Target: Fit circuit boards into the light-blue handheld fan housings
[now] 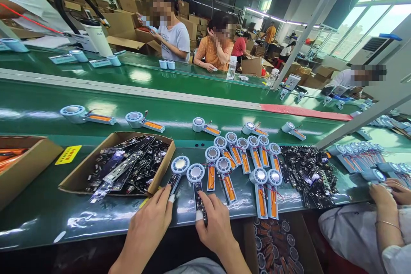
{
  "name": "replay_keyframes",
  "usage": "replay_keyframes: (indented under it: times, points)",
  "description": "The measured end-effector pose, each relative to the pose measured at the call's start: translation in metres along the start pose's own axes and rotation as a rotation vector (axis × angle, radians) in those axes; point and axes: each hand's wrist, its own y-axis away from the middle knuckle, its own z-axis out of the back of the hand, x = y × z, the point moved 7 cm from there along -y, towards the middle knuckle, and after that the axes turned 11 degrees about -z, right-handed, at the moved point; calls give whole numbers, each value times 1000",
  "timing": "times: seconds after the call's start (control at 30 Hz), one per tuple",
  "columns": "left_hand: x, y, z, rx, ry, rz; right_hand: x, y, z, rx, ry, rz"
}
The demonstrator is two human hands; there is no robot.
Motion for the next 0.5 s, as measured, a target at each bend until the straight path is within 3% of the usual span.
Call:
replay_keyframes:
  times: [0.1,0.27,0.5]
  points:
    - [0,-4,6,75,-23,26,0,0,1,-9,-14,3]
    - [0,-5,4,95,-18,64,-1,0,0,-14,-33,-2]
    - [-11,12,-16,-133,-65,56,-3,0,-2,-8,-27,-12]
